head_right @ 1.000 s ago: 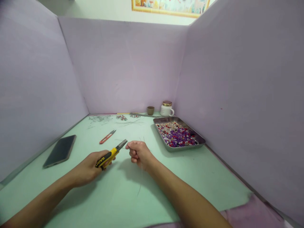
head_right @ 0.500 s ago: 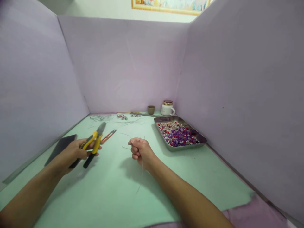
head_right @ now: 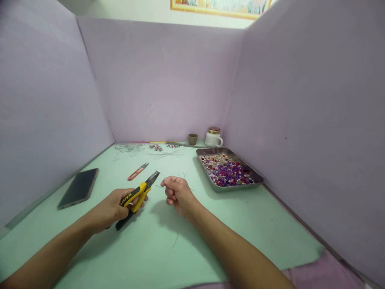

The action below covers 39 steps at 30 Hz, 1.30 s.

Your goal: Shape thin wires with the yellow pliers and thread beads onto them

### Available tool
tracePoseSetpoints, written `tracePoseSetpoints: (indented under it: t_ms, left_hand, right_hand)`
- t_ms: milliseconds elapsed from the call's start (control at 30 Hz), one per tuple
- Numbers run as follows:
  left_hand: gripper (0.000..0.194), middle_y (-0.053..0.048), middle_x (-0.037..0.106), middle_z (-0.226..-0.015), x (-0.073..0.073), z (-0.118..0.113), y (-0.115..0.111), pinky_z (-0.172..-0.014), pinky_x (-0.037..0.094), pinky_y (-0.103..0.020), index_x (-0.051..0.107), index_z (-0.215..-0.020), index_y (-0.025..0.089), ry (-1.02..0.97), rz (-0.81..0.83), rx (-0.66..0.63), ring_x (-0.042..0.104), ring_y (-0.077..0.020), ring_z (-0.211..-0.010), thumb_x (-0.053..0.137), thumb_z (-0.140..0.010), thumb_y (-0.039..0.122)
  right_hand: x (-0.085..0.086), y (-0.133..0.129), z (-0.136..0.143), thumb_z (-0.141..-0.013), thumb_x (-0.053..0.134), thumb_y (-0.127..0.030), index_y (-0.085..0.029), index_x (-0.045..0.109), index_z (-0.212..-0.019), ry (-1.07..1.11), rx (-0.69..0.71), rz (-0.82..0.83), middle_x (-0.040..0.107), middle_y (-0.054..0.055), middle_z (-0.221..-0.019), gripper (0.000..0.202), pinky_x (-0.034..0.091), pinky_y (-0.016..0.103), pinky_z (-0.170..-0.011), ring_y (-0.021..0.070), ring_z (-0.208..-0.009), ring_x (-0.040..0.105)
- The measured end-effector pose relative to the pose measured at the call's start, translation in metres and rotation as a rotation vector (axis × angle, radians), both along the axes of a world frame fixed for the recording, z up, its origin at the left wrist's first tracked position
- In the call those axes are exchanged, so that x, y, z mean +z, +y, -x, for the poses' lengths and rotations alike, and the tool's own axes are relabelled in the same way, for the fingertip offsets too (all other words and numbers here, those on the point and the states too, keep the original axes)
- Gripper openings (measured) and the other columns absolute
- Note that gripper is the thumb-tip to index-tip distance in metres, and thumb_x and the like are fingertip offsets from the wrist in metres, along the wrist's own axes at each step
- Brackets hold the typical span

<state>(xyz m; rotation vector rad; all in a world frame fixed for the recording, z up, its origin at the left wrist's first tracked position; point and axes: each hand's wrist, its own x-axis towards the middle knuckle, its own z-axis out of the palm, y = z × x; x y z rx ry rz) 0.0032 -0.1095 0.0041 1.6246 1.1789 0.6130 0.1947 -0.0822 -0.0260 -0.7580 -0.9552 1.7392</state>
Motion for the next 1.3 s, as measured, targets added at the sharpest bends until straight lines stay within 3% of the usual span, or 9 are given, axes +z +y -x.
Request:
tracePoseSetpoints:
  t_ms: [133,233,367,633,833,1033,1200,1300]
  left_hand:
    - [0.031,0.002,0.049,-0.066,0.004,0.002,0.000,-0.057,0.037,-0.025,0.050,-0.073,0.017,0.043,-0.017,0.040,0.046,-0.0132,-0.062,0.037,-0.046,0.010]
    - [0.021,0.002,0.047,-0.066,0.004,0.005,0.000,-0.055,0.034,-0.024,0.041,-0.063,0.019,0.025,-0.029,0.002,0.043,-0.0120,-0.060,0.037,-0.044,0.010]
    - [0.021,0.002,0.045,-0.066,0.000,0.005,0.000,-0.055,0.032,-0.024,0.034,-0.060,0.020,-0.016,-0.003,-0.067,0.040,-0.0124,-0.061,0.037,-0.042,0.010]
    - [0.025,0.001,0.049,-0.066,0.002,0.003,-0.001,-0.057,0.035,-0.026,0.047,-0.068,0.018,-0.019,0.000,-0.046,0.045,-0.0141,-0.062,0.038,-0.046,0.010]
    - [0.018,0.004,0.044,-0.057,0.002,0.005,0.004,-0.050,0.030,-0.022,0.045,-0.060,0.018,0.088,-0.063,0.024,0.041,-0.0114,-0.055,0.039,-0.045,0.011]
    - [0.037,0.000,0.058,-0.070,0.001,0.015,0.015,-0.056,0.039,-0.025,0.057,-0.074,0.015,-0.053,0.082,0.147,0.053,-0.0152,-0.064,0.040,-0.043,0.006]
    - [0.034,0.000,0.059,-0.066,-0.002,0.014,0.021,-0.055,0.041,-0.024,0.058,-0.071,0.014,-0.089,0.094,0.157,0.054,-0.0141,-0.061,0.042,-0.043,0.003]
    - [0.033,-0.002,0.059,-0.065,-0.006,0.028,0.032,-0.052,0.043,-0.025,0.056,-0.068,0.013,-0.168,0.108,0.351,0.056,-0.0165,-0.061,0.043,-0.041,0.002]
  right_hand:
    - [-0.001,0.000,0.000,-0.063,0.063,-0.029,-0.014,0.054,-0.063,-0.084,-0.012,-0.026,0.030,-0.010,-0.038,0.017,0.019,0.015,-0.032,0.0023,-0.035,0.018]
    - [-0.002,0.002,0.000,-0.062,0.063,-0.030,-0.015,0.054,-0.064,-0.094,-0.031,-0.041,0.031,-0.010,-0.038,0.018,0.020,0.015,-0.032,0.0023,-0.035,0.018]
    - [-0.001,0.002,0.000,-0.062,0.063,-0.031,-0.015,0.054,-0.064,-0.087,-0.061,-0.050,0.031,-0.010,-0.038,0.019,0.019,0.015,-0.032,0.0021,-0.034,0.018]
    - [-0.001,0.001,0.002,-0.061,0.063,-0.031,-0.015,0.053,-0.063,-0.138,-0.026,-0.049,0.031,-0.010,-0.037,0.019,0.020,0.016,-0.032,0.0022,-0.034,0.018]
    - [-0.001,0.001,0.002,-0.060,0.062,-0.033,-0.015,0.052,-0.063,-0.174,-0.023,-0.054,0.029,-0.011,-0.036,0.020,0.017,0.016,-0.031,0.0022,-0.034,0.016]
    - [-0.001,0.002,0.002,-0.061,0.061,-0.031,-0.015,0.052,-0.063,-0.187,-0.004,-0.027,0.025,-0.011,-0.038,0.018,0.015,0.015,-0.031,0.0025,-0.035,0.016]
    - [0.000,0.002,0.003,-0.060,0.061,-0.030,-0.015,0.051,-0.061,-0.199,-0.027,-0.014,0.024,-0.011,-0.037,0.017,0.013,0.015,-0.031,0.0023,-0.035,0.015]
    - [0.005,-0.002,0.001,-0.060,0.061,-0.028,-0.015,0.051,-0.060,-0.204,-0.010,-0.029,0.025,-0.011,-0.037,0.016,0.012,0.015,-0.031,0.0020,-0.035,0.015]
